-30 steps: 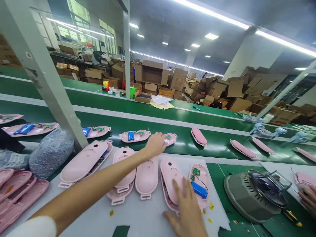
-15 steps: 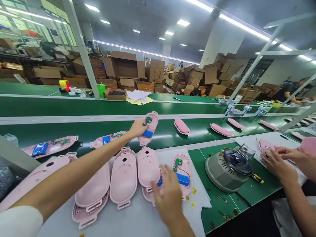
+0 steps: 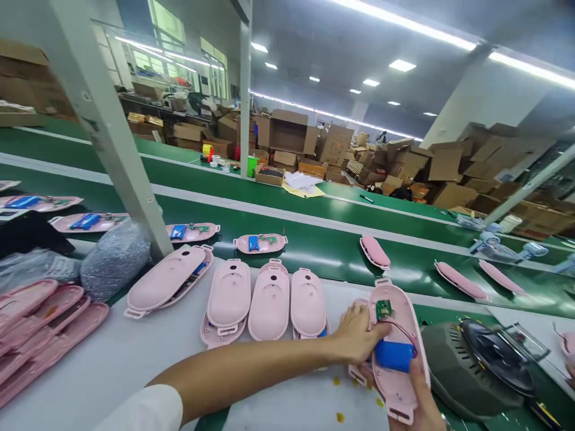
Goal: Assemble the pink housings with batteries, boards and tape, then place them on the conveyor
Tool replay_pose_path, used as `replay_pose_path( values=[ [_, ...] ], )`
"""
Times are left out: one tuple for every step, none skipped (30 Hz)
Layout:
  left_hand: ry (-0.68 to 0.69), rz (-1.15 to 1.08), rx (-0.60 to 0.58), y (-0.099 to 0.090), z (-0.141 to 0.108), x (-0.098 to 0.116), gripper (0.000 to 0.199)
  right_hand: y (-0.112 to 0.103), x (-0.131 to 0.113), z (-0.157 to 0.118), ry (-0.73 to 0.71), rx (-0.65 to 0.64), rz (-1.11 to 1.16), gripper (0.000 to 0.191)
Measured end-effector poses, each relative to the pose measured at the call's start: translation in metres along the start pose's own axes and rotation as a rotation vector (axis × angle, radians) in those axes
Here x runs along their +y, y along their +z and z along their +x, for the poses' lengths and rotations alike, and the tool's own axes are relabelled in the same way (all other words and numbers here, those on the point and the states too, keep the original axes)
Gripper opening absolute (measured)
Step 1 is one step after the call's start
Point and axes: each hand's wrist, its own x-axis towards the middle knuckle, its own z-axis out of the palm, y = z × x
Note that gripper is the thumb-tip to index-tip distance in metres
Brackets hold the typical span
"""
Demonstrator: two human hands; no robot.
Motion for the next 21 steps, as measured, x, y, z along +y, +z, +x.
replay_pose_path(
  values=[
    [0.053,0.072,-0.041,-0.007,-0.01,-0.003,0.06,-0.007,0.001,0.0,-0.016,0.022,-0.03,0.084],
    [0.121,0.154,-0.079,-0.013,-0.022,-0.008,0.061,-0.015,0.002,0.002,-0.027,0.059,-0.057,0.087],
    [0.209,0.249,-0.118,-0.017,-0.034,-0.013,0.062,-0.023,0.003,0.004,-0.035,0.108,-0.091,0.092],
    [0.306,0.357,-0.148,-0.018,-0.045,-0.02,0.063,-0.03,0.004,0.007,-0.042,0.16,-0.141,0.097],
    [0.391,0.466,-0.164,-0.015,-0.053,-0.026,0.061,-0.035,0.004,0.011,-0.053,0.198,-0.212,0.101],
    [0.44,0.569,-0.153,-0.008,-0.056,-0.033,0.055,-0.039,0.003,0.016,-0.074,0.215,-0.309,0.103],
    [0.464,0.658,-0.121,0.002,-0.056,-0.039,0.047,-0.04,0.002,0.021,-0.108,0.209,-0.43,0.102],
    [0.476,0.733,-0.076,0.015,-0.051,-0.042,0.041,-0.038,0.001,0.026,-0.149,0.187,-0.566,0.099],
    [0.482,0.793,-0.025,0.028,-0.044,-0.043,0.038,-0.034,-0.001,0.032,-0.192,0.169,-0.712,0.095],
    [0.474,0.835,0.037,0.042,-0.037,-0.042,0.038,-0.028,-0.002,0.037,-0.224,0.167,-0.858,0.093],
    [0.458,0.859,0.099,0.054,-0.03,-0.038,0.04,-0.021,-0.002,0.042,-0.236,0.181,-0.993,0.092],
    [0.448,0.866,0.149,0.062,-0.027,-0.033,0.042,-0.016,-0.001,0.047,-0.23,0.2,-1.102,0.092],
    [0.459,0.861,0.175,0.067,-0.027,-0.027,0.046,-0.011,0.002,0.053,-0.211,0.204,-1.179,0.091],
    [0.482,0.849,0.177,0.065,-0.031,-0.022,0.05,-0.008,0.006,0.058,-0.188,0.193,-1.231,0.09],
    [0.533,0.831,0.144,0.059,-0.038,-0.017,0.054,-0.008,0.011,0.063,-0.174,0.174,-1.265,0.089],
    [0.597,0.804,0.08,0.046,-0.047,-0.014,0.055,-0.01,0.018,0.068,-0.171,0.155,-1.287,0.088],
    [0.654,0.764,-0.004,0.028,-0.056,-0.013,0.052,-0.013,0.025,0.072,-0.174,0.139,-1.302,0.087],
    [0.685,0.717,-0.092,0.005,-0.064,-0.014,0.047,-0.017,0.032,0.076,-0.179,0.13,-1.314,0.087],
    [0.674,0.673,-0.163,-0.023,-0.069,-0.017,0.04,-0.021,0.038,0.079,-0.186,0.121,-1.323,0.088],
    [0.608,0.64,-0.198,-0.054,-0.071,-0.021,0.033,-0.024,0.043,0.081,-0.195,0.113,-1.329,0.089],
    [0.499,0.635,-0.201,-0.088,-0.069,-0.027,0.03,-0.027,0.047,0.082,-0.2,0.106,-1.33,0.09]
  ],
)
